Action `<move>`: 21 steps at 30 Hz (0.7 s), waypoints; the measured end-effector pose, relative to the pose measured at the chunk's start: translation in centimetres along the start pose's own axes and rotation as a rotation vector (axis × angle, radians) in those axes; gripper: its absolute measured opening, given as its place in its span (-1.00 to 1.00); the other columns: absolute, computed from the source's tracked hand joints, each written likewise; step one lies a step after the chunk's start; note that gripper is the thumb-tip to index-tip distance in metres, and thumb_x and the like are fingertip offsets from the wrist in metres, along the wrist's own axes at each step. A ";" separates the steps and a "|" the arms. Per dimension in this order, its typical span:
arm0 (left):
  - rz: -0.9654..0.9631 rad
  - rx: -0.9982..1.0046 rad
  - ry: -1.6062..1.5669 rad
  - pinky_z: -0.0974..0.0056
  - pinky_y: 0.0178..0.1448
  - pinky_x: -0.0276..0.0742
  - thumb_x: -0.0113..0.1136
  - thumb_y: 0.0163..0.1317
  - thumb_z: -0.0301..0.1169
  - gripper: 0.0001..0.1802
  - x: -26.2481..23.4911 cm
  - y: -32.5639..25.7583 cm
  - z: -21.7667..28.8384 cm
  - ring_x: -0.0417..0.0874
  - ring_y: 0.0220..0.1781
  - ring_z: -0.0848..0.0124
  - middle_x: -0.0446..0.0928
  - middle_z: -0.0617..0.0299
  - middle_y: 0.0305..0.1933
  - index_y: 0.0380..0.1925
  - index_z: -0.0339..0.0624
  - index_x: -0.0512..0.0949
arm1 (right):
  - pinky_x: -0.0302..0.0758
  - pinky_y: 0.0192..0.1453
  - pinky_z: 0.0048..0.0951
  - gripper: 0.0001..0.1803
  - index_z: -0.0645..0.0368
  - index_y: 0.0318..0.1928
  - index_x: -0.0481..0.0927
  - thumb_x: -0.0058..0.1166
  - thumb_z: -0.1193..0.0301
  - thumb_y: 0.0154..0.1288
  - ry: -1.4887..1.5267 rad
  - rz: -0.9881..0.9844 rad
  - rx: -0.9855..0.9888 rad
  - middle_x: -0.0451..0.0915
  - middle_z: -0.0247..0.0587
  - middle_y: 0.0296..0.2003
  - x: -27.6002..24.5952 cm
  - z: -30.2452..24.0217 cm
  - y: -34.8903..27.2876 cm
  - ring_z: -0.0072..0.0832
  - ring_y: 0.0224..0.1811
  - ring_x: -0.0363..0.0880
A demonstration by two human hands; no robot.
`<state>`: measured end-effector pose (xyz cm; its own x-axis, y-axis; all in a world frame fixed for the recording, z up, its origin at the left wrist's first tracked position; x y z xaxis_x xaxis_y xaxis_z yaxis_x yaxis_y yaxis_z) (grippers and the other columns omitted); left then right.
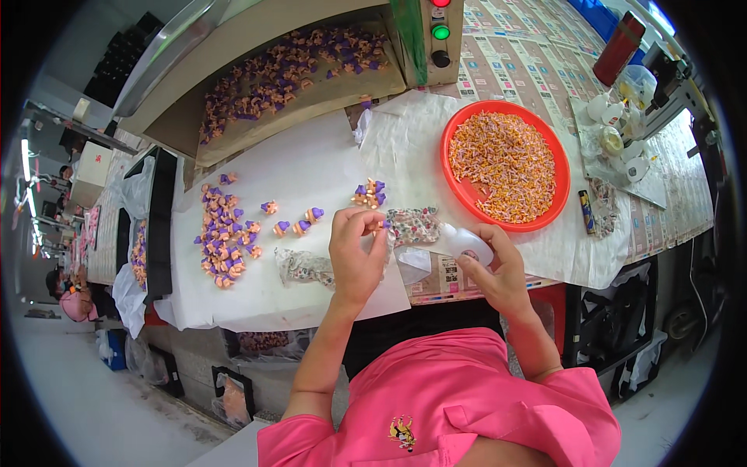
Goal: Assembling decorative jewelry components by placing small flower-shaped beads onto metal pins and applying glue.
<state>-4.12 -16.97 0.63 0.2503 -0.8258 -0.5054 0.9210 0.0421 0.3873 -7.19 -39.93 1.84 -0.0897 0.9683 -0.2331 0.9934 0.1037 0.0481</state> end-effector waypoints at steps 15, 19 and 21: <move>-0.142 -0.715 -1.017 0.49 -0.03 0.50 0.25 0.18 -0.60 -0.71 2.9 -5.3 2.4 0.56 -0.16 0.58 0.56 0.26 -0.18 -0.07 -0.30 0.50 | 0.43 -0.14 -0.58 -0.68 0.27 -0.07 0.52 0.27 0.49 0.17 0.266 0.130 -0.071 0.51 -0.32 -0.26 -1.2 0.2 -1.5 -0.60 -0.17 0.48; -0.145 -0.713 -0.998 0.49 -0.02 0.49 0.26 0.18 -0.60 -0.72 3.5 -5.5 2.3 0.55 -0.16 0.59 0.55 0.27 -0.19 -0.09 -0.29 0.50 | 0.41 -0.20 -0.52 -0.68 0.28 -0.13 0.55 0.32 0.43 0.14 0.076 0.139 -0.196 0.50 -0.24 -0.28 -1.5 0.2 -2.0 -0.51 -0.22 0.48; -0.121 -0.703 -1.005 0.49 -0.02 0.48 0.27 0.17 -0.60 -0.73 3.7 -5.8 2.0 0.54 -0.16 0.59 0.54 0.28 -0.20 -0.11 -0.29 0.50 | 0.41 -0.23 -0.50 -0.67 0.28 -0.15 0.56 0.33 0.40 0.13 -0.002 0.132 -0.257 0.52 -0.21 -0.29 -1.5 0.3 -2.0 -0.48 -0.25 0.49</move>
<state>-9.15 -21.44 -1.93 0.0975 -0.8982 0.4286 0.9605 -0.0280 -0.2770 -9.07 -41.64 1.80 0.0396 0.9768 -0.2103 0.9459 0.0312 0.3231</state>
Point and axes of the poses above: each hand's wrist, its own y-axis towards the middle knuckle, its own x-axis out of the palm, z = x × y, the point moved 1 cm from there along y, towards the middle knuckle
